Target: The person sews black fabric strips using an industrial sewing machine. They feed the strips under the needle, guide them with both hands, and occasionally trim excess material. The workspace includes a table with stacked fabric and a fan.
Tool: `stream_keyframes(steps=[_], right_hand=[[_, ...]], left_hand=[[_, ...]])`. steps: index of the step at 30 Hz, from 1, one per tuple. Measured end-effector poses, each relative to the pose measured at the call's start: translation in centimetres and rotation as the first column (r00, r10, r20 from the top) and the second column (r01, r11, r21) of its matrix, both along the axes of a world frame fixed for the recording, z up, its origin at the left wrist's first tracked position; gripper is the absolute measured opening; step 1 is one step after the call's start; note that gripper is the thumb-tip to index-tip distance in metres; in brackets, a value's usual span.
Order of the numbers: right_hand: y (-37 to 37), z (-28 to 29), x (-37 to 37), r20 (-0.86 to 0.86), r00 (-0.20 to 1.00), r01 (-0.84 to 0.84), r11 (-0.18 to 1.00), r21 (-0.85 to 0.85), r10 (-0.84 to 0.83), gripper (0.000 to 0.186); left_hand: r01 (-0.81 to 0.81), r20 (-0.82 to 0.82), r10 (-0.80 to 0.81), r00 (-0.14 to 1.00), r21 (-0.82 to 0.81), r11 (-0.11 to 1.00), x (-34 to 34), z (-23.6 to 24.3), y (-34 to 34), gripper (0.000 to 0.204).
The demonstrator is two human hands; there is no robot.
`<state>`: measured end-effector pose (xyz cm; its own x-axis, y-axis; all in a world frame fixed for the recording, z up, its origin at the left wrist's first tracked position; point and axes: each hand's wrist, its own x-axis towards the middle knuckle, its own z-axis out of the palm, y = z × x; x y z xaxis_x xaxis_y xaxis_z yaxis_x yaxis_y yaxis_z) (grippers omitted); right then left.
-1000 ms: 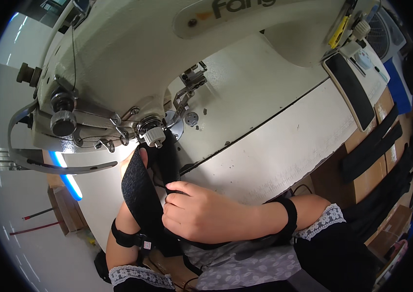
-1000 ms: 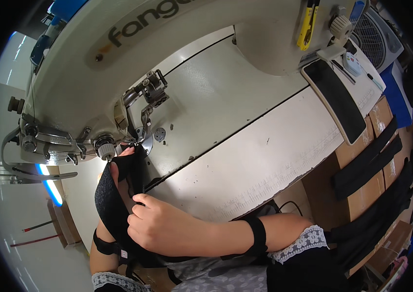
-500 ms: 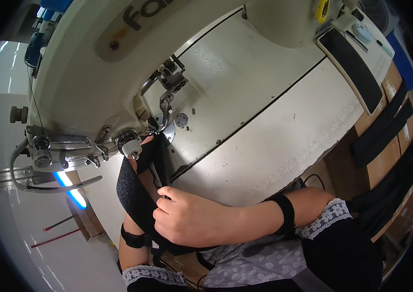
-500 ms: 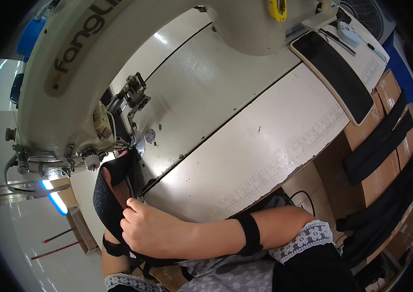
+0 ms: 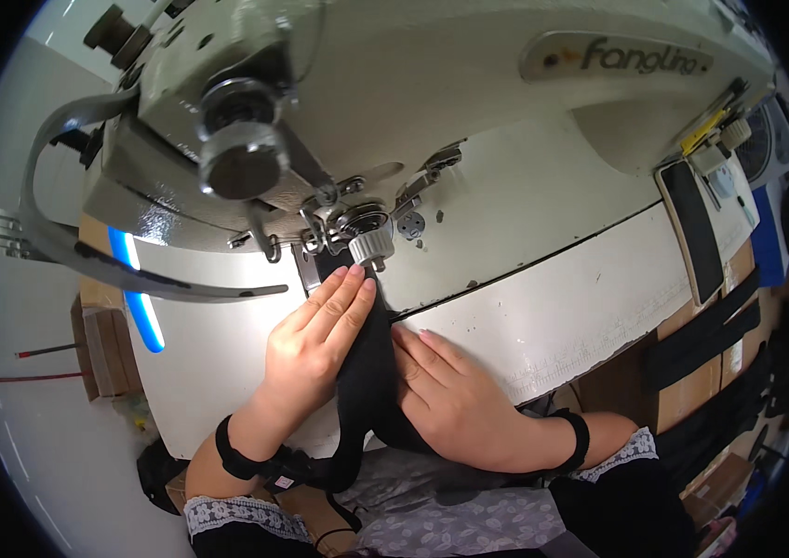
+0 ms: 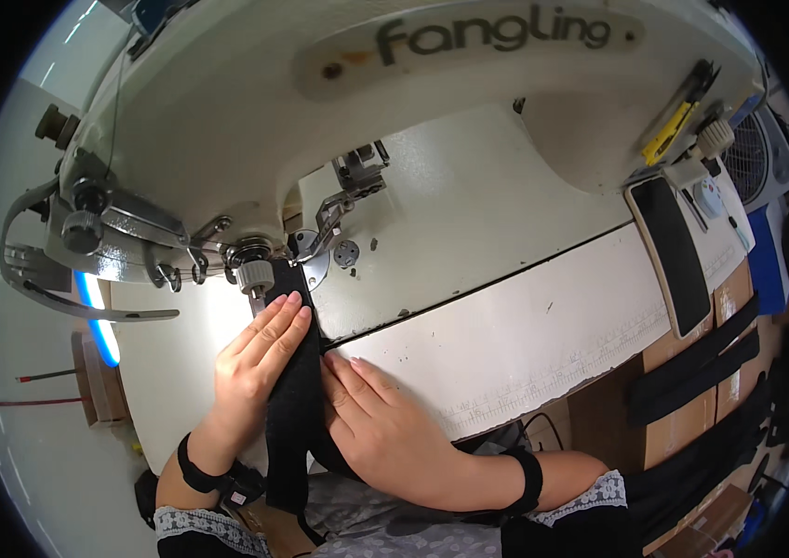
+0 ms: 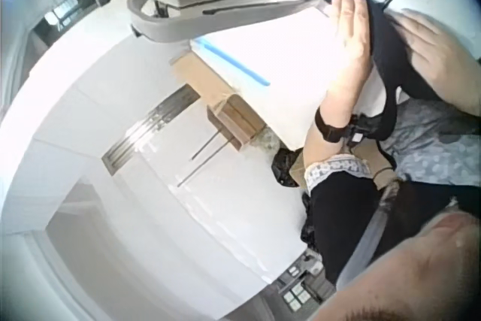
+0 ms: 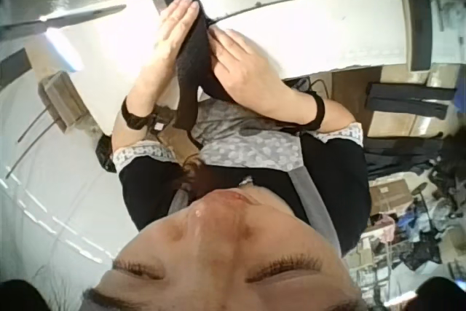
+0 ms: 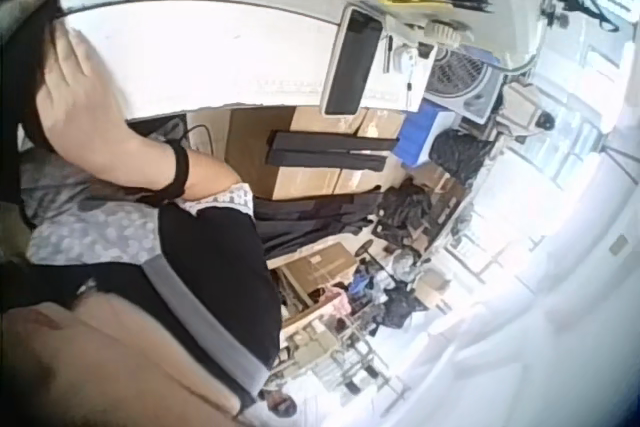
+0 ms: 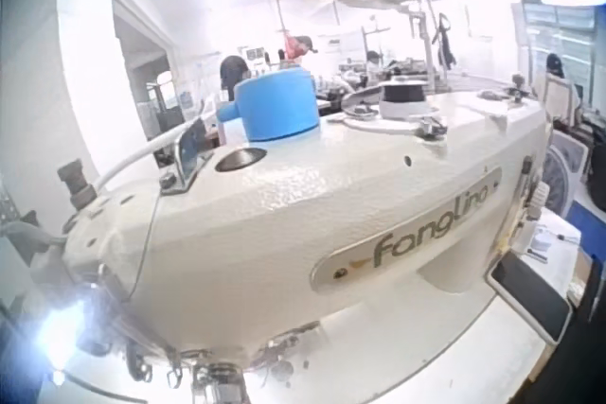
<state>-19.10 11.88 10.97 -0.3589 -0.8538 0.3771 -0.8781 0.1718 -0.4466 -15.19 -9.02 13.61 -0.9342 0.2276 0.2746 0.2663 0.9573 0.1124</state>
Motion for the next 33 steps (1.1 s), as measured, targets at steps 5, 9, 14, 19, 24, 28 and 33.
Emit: stream_keyframes(steps=[5, 9, 14, 19, 24, 28, 33], right_hand=[[-0.1, 0.6, -0.3, -0.024, 0.998, -0.048, 0.994, 0.094, 0.050, 0.035], [-0.3, 0.7, -0.3, 0.029, 0.997, -0.070, 0.990, 0.120, 0.067, 0.034], [-0.2, 0.8, -0.4, 0.002, 0.996, -0.084, 0.984, 0.157, 0.085, 0.027], [-0.3, 1.1, -0.3, 0.000, 0.997, -0.079, 0.983, 0.164, 0.080, 0.023], [-0.3, 2.0, -1.1, 0.044, 0.993, -0.115, 0.970, 0.215, 0.108, 0.022], [-0.3, 4.3, -4.8, 0.556, 0.825, -0.214, 0.968, 0.132, 0.107, 0.021], [-1.4, 3.4, -9.6, 0.960, 0.256, 0.044, 0.993, 0.109, -0.117, 0.026]], left_hand=[[0.004, -0.093, -0.003, 0.996, 0.013, 1.000, -0.1, -1.0, -0.5, 0.043], [0.029, -0.086, -0.026, 0.996, 0.026, 0.999, 0.7, -0.8, -0.5, 0.040], [0.038, -0.086, -0.036, 0.996, 0.017, 0.999, 1.2, -0.7, -0.2, 0.036], [0.035, -0.068, -0.033, 0.997, 0.031, 0.999, 1.5, -0.6, -0.1, 0.039], [0.058, -0.030, -0.057, 0.998, 0.042, 0.997, 1.3, -0.3, -0.4, 0.042], [0.087, -0.006, -0.087, 0.996, 0.090, 0.992, 1.4, -0.3, -1.2, 0.044], [0.154, 0.056, -0.161, 0.985, 0.115, 0.981, 1.2, 0.3, -2.1, 0.049]])
